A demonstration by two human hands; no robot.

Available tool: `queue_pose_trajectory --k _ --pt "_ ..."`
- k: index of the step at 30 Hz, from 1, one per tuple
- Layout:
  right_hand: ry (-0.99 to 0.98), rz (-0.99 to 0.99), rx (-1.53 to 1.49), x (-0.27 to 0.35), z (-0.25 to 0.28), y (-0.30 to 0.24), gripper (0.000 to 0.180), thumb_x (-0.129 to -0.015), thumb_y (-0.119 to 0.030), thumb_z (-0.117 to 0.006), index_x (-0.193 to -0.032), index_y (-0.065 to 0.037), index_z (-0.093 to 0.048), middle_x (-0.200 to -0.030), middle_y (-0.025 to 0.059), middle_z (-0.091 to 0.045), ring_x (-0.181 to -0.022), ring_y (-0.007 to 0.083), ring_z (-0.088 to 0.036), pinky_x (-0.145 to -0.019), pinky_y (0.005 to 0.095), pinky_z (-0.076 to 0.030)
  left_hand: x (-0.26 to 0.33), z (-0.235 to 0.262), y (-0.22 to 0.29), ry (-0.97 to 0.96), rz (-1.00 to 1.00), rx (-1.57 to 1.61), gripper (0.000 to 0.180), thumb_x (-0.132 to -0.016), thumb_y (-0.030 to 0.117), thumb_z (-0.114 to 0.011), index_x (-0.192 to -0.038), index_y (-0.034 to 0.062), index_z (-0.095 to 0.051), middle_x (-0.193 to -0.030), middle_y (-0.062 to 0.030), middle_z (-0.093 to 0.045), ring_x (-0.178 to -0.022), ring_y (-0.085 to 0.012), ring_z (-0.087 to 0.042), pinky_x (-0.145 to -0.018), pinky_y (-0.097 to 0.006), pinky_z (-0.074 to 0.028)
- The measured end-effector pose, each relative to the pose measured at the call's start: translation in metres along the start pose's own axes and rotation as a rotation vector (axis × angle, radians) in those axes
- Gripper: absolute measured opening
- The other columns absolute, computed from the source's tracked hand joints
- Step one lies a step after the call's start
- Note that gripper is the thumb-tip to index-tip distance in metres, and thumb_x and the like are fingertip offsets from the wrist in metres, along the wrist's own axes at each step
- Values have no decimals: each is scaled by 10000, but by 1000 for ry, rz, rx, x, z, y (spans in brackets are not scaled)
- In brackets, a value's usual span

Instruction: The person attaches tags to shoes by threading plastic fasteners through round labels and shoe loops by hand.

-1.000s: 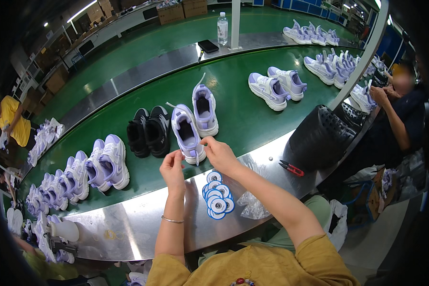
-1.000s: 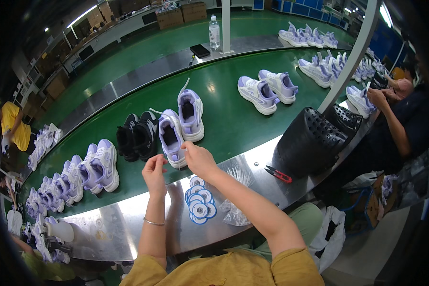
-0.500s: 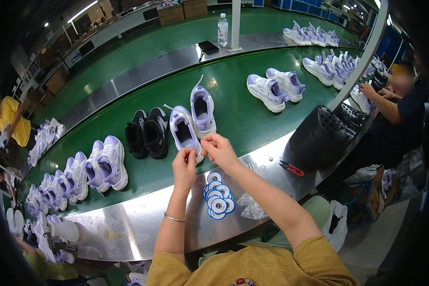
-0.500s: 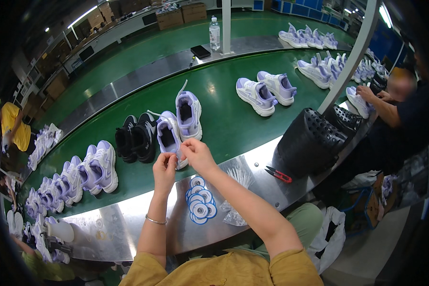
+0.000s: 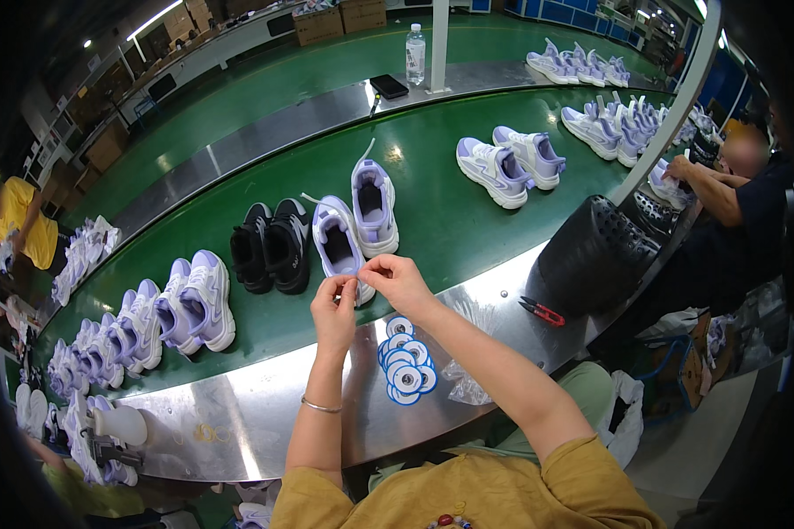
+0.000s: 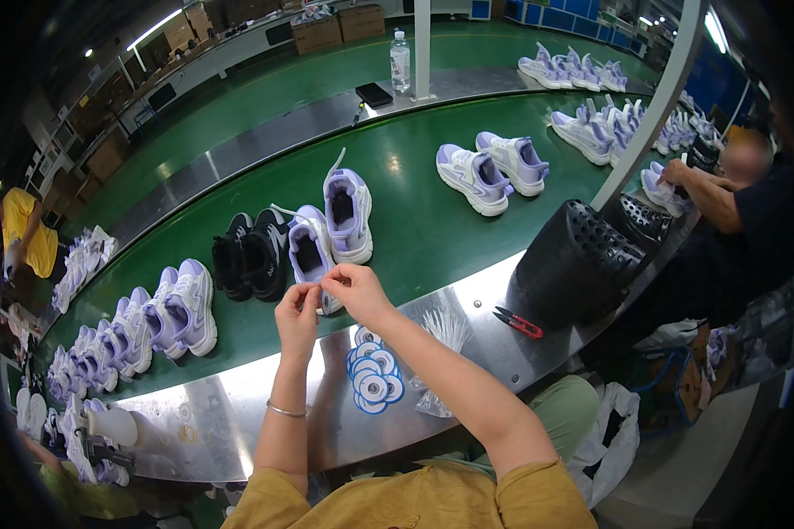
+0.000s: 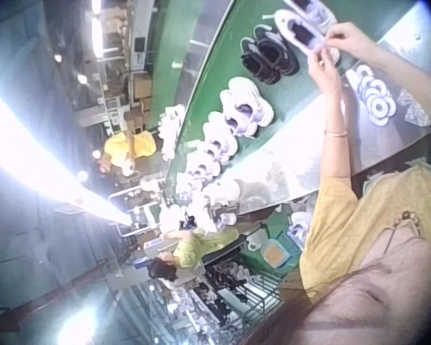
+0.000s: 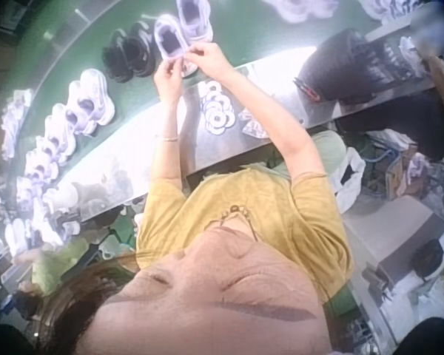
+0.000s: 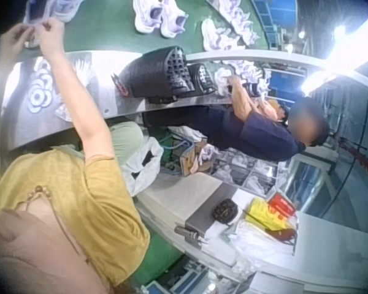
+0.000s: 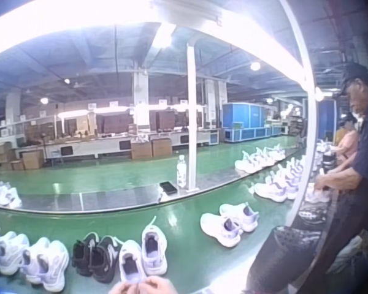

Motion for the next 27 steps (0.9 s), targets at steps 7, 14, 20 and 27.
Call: queue_pose_trajectory --k 7,14,20,27 --pt "-32 9 -2 -2 -13 5 127 -848 -82 -595 -894 32 -626 -779 29 -614 -692 71 -525 -614 229 -433 1 14 6 10 -112 -35 149 -887 29 -566 -1013 -1 -640 -783 3 -575 -614 -13 -459 -490 -166 -333" --pt "-40 78 246 0 -20 -7 128 -843 -80 -601 -905 25 -642 -811 43 -583 -717 107 -530 -639 250 -429 2 21 7 -22 9 148 236 -846 -18 -593 -1078 13 -626 -850 -2 -589 -739 -55 -516 -625 -185 -422" --pt "-130 119 382 -3 -22 -11 108 -818 -78 -609 -866 11 -647 -803 64 -574 -731 128 -537 -645 274 -433 1 27 12 -101 59 150 329 -838 -55 -580 -1162 -1 -568 -853 -12 -595 -760 -58 -534 -677 -182 -430" --pt "-33 138 329 1 -35 -14 136 -785 -7 -591 -917 18 -611 -780 57 -580 -673 112 -520 -625 258 -444 3 31 11 -127 80 204 377 -827 -61 -577 -1197 0 -530 -823 -17 -594 -728 -49 -529 -636 -175 -424"
Point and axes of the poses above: each hand's wrist, its own x-axis away from the middle knuckle, its own z-axis out of the back of the hand, y = z × x, the point moved 3 cm from there along -x, towards the middle knuckle
